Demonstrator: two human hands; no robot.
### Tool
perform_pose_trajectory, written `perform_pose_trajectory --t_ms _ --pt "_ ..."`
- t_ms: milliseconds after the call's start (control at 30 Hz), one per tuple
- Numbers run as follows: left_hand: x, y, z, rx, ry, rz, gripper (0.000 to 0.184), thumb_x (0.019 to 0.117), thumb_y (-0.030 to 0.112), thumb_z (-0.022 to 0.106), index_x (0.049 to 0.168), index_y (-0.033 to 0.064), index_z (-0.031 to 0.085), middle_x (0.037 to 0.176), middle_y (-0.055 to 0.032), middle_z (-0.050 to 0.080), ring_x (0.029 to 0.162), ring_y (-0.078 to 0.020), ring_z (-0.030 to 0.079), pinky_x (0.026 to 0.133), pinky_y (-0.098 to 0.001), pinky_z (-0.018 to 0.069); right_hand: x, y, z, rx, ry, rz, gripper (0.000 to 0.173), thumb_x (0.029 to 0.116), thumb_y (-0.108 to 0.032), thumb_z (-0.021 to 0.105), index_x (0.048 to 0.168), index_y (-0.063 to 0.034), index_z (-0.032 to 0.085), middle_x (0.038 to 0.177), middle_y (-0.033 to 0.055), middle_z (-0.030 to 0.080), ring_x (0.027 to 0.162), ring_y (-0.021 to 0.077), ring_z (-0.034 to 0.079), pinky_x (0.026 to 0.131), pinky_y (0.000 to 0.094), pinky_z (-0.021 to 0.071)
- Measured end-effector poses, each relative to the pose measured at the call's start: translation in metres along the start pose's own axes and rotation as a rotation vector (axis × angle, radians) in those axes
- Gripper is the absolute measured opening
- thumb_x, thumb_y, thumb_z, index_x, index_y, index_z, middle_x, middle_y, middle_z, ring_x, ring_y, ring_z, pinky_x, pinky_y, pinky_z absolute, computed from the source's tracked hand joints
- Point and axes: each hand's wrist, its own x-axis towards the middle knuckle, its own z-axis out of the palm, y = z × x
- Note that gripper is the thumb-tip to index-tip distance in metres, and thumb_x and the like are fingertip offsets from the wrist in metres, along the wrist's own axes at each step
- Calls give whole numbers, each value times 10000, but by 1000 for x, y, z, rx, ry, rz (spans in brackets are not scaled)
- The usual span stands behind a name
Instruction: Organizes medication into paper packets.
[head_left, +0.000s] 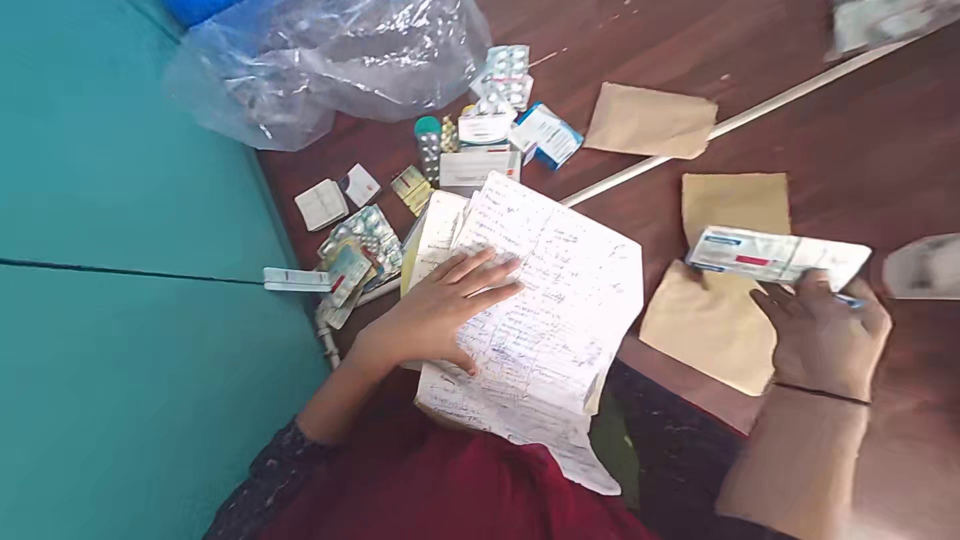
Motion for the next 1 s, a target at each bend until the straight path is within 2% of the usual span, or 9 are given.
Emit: perform_pose_trajectory --t_ms 100,233,333,400,533,633,767,900,1000 --pt "-4 8 -2 74 0 -79 1177 556 576 893 1576 231 415 1696 -30 238 1579 -312 119 1253 -552 112 31 51 -9 104 81 253 378 1103 -211 441 1435 -41 383 1154 51 612 926 115 697 826 284 597" --pt "-15 12 -3 171 31 -162 1186 573 583 887 1591 236 385 1704 -32 215 1574 -328 141 1235 -605 118 60 93 3 182 123 257 401 1087 -149 426 1468 -58 340 1195 75 595 1001 146 673 873 322 581" --pt "-20 11 0 186 62 -220 1225 550 554 909 1598 221 369 1708 -35 201 1574 -339 138 1225 -633 114 74 91 16 117 182 307 508 1072 -238 516 1527 -102 336 1375 120 553 1200 224 613 957 421 545" --pt "-21 8 1 174 56 -246 1243 539 516 935 1603 234 357 1709 -34 196 1574 -346 133 1223 -642 109 71 83 25 37 225 315 497 1038 -296 572 1476 -124 415 1332 72 586 1145 164 633 918 384 554" --pt "-25 8 -8 149 -16 -338 1281 556 420 977 1625 263 288 1721 -23 144 1575 -351 119 1210 -658 128 61 58 23 -66 216 65 361 978 -159 627 1293 -15 527 1097 30 603 910 61 648 817 277 580" --pt "-31 17 -20 120 -39 -378 1198 587 413 973 1597 230 357 1714 -59 169 1566 -360 156 1215 -650 126 45 24 -7 -258 44 -232 424 962 -167 645 1294 74 535 1167 74 605 1012 3 581 924 221 500" --pt "-27 32 -43 209 -41 -276 755 854 443 782 1490 127 524 1658 -123 315 1547 -367 226 1233 -606 158 15 -12 -55 -302 -158 -422 449 1005 -269 634 1321 32 527 1174 9 615 1059 -9 598 977 238 510" --pt "0 50 -72 428 -136 -171 425 956 352 702 1245 42 679 1328 -173 639 1329 -367 542 1204 -569 283 -32 -43 -68 -457 -292 -491 446 1006 -274 619 1313 37 527 1113 -16 620 972 -85 584 901 161 506" --pt "35 71 -88 523 -303 -131 232 1003 184 633 1065 -32 690 939 -185 701 1010 -380 668 1065 -579 398 -74 -58 -55 -672 -386 -579 451 1028 -245 566 1254 145 562 1086 208 661 936 32 626 864 210 519"
